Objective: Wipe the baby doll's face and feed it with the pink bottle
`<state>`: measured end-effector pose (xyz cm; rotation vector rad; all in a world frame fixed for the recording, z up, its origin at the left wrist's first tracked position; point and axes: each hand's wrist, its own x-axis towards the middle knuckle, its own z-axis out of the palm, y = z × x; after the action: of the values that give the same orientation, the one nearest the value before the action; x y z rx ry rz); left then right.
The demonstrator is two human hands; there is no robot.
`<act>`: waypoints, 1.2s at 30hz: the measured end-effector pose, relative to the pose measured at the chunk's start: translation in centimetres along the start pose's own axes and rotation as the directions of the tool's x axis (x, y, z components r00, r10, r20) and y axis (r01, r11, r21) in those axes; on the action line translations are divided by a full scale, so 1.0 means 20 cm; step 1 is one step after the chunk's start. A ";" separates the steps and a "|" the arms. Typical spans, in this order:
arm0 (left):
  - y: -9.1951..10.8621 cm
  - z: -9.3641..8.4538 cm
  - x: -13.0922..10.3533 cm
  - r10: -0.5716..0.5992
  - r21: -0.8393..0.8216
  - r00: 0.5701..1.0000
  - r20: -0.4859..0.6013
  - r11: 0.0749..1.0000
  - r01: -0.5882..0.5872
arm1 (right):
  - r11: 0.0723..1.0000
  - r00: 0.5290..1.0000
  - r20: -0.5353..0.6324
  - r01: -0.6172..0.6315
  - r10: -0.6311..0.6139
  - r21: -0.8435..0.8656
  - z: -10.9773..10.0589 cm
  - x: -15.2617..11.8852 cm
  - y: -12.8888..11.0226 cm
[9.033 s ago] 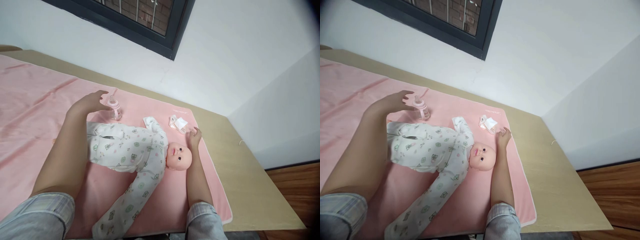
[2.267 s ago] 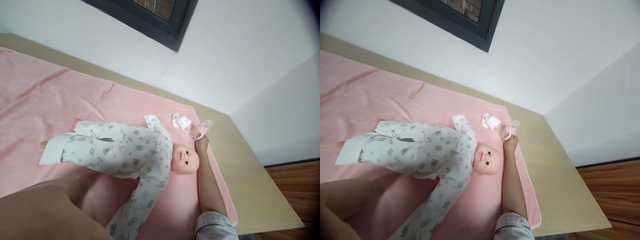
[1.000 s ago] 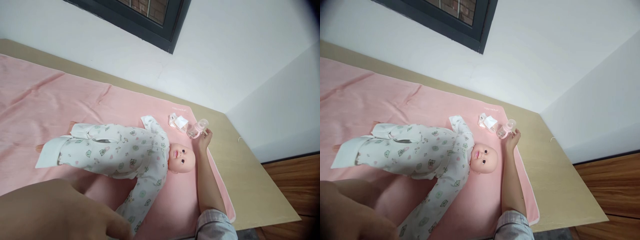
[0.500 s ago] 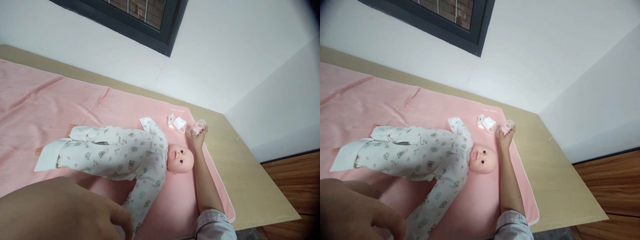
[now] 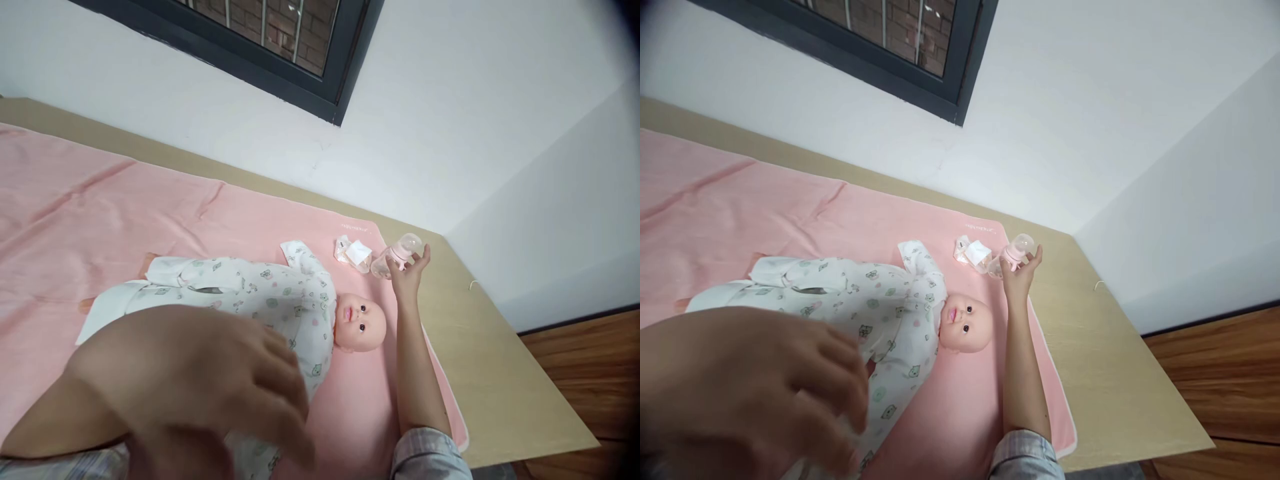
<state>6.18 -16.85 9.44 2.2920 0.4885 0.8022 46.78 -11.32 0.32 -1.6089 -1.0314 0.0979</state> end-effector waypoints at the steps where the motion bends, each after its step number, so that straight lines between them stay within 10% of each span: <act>1: 0.01 0.00 0.05 -0.001 0.000 1.000 -0.006 1.000 0.001 | 0.999 1.000 0.022 0.015 -0.016 0.030 0.00 -0.02 -0.05; 9: -0.11 0.10 0.34 0.005 -0.055 0.998 0.065 0.998 -0.002 | 0.964 0.965 0.239 0.047 -0.111 0.262 0.00 -0.23 -0.42; 17: -0.20 0.22 0.40 -0.075 0.060 0.979 -0.192 0.994 0.088 | 0.892 0.883 0.383 0.081 -0.271 0.444 0.06 -0.45 -0.67; 36: -0.15 0.27 0.40 -0.003 0.341 0.940 -0.341 0.932 0.126 | 0.872 0.908 0.362 0.007 -0.210 0.489 0.11 -0.56 -0.74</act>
<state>15.33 -13.00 7.49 2.4560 0.9291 1.1591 30.47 -17.65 6.88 -1.0872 -1.2957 0.5893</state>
